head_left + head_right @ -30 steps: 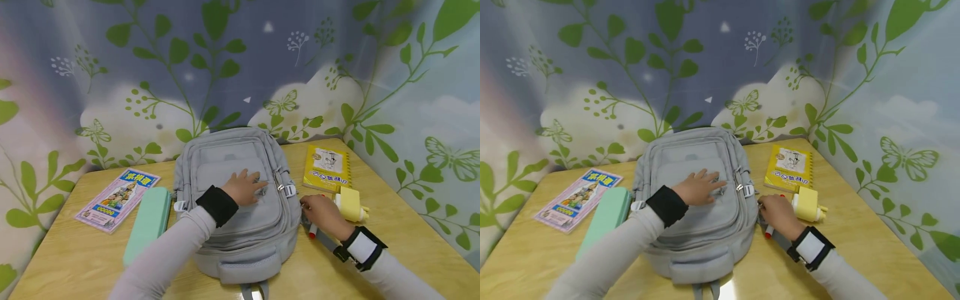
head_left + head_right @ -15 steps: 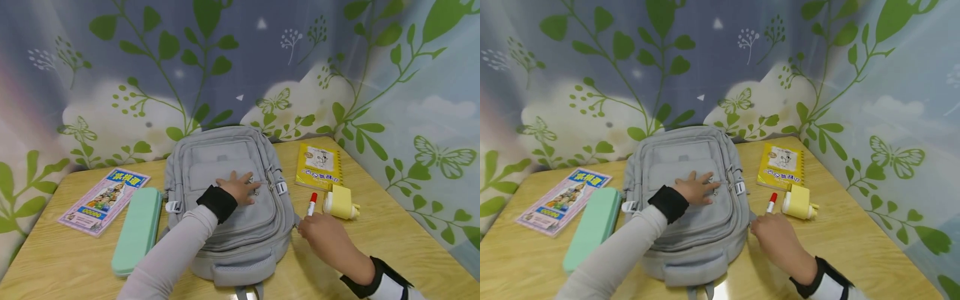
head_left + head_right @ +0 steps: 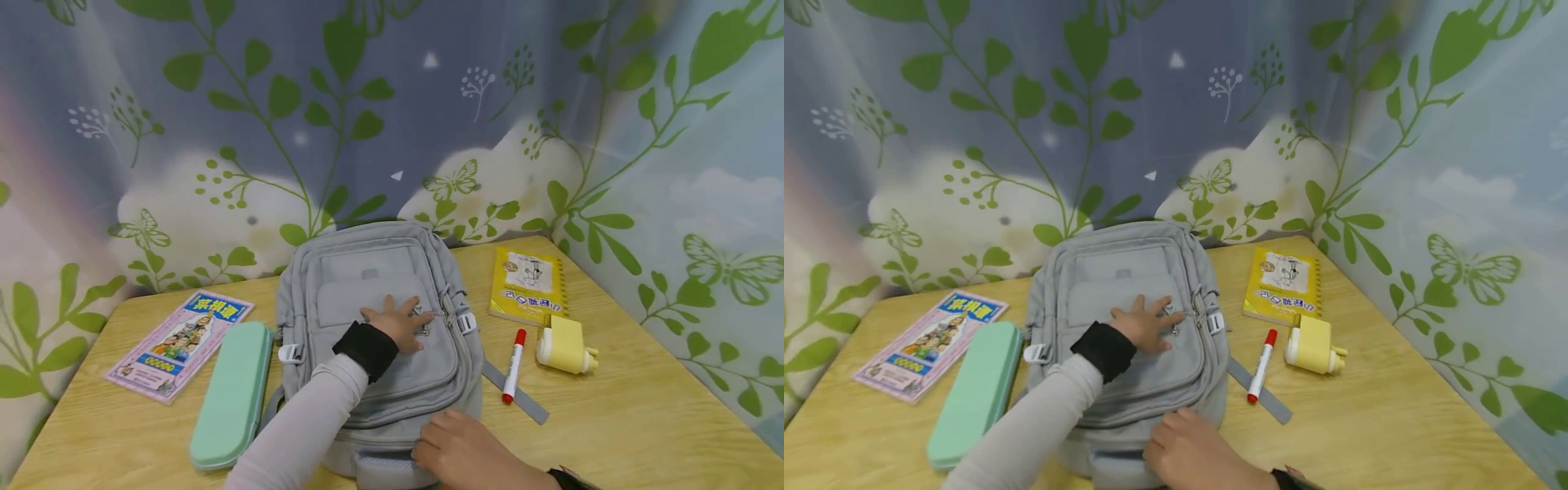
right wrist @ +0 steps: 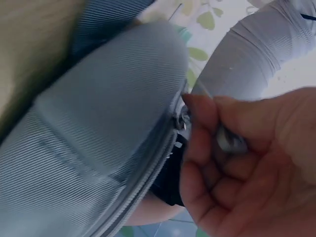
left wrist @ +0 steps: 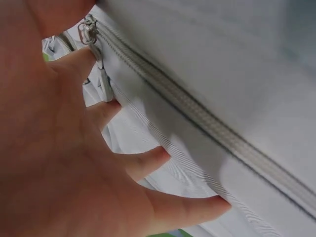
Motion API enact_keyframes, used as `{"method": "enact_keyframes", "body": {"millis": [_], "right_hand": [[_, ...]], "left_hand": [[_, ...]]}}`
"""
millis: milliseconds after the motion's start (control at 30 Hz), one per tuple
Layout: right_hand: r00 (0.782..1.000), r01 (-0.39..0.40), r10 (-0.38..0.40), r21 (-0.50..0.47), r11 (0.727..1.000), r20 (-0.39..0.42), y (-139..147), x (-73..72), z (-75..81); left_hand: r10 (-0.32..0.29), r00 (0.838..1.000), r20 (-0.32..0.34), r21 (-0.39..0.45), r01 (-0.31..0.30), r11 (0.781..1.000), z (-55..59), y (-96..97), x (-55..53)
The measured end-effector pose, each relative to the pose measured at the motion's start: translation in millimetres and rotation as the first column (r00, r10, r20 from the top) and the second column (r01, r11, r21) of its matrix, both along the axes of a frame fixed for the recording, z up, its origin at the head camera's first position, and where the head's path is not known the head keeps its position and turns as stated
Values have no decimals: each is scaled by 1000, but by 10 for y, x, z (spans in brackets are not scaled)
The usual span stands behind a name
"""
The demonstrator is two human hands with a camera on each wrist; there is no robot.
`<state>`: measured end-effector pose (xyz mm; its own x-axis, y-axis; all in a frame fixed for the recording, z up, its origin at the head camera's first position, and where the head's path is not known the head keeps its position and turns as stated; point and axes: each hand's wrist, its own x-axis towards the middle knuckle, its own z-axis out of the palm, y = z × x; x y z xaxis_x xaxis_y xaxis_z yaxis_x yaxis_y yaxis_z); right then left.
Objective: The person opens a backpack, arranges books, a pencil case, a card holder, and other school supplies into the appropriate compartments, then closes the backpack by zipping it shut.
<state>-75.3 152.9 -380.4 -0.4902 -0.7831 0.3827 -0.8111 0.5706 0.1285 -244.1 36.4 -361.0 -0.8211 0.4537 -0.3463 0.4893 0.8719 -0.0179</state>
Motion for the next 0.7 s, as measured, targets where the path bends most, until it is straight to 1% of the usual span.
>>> {"method": "enact_keyframes", "body": {"millis": [33,67,100,133,167,200,233,267,300,333,367,400,433,467,500,533,600,633,700], "right_hand": [[1000,-14,14,8,1000,13,-27,-8,16],[998,-13,12,16,1000,56,-40,-14,42],[993,3,-5,18,1000,116,-37,-15,73],[980,32,-36,21,999,197,-23,-15,116],[960,70,-74,24,997,271,4,-12,157],[932,111,-112,23,994,344,38,-10,197],[900,153,-145,14,988,411,71,-13,230],[874,190,-168,-3,982,456,102,-18,252],[859,217,-175,-32,976,481,130,-20,262],[857,230,-170,-66,971,487,150,-26,264],[864,236,-159,-105,966,478,166,-27,255],[860,241,-140,-148,959,491,161,-26,239],[861,244,-121,-191,951,495,153,-22,220],[867,244,-104,-233,941,488,140,-17,201],[869,246,-88,-272,930,486,127,-11,185],[876,243,-75,-302,922,477,112,-7,173],[882,247,-67,-336,909,466,83,-3,167],[894,238,-65,-346,908,443,68,-5,166],[913,215,-58,-354,910,405,47,-19,175]], "left_hand": [[-3,1000,4,9,3,1000,-2,-12,-4],[-12,1000,8,19,12,1000,-4,-30,-9],[-26,999,21,33,26,999,-17,-46,-31],[-44,998,41,47,42,998,-18,-65,-44],[-67,996,61,63,63,996,-12,-88,-50],[-94,992,79,81,88,993,5,-114,-45],[-125,988,92,99,116,988,38,-145,-35],[-166,982,91,117,155,981,69,-186,-13],[-215,973,84,133,202,970,108,-234,24],[-267,961,68,154,254,955,163,-289,92],[-320,946,53,176,307,935,212,-353,168],[-366,930,45,206,350,914,245,-438,261],[-411,911,46,239,389,890,269,-521,355],[-450,891,56,275,420,865,286,-598,448],[-482,872,79,321,436,841,297,-663,536],[-510,853,107,377,440,815,297,-717,617],[-554,817,161,486,423,765,275,-789,758],[-573,798,184,536,408,740,254,-807,814],[-603,772,204,617,377,691,209,-822,907]]}}
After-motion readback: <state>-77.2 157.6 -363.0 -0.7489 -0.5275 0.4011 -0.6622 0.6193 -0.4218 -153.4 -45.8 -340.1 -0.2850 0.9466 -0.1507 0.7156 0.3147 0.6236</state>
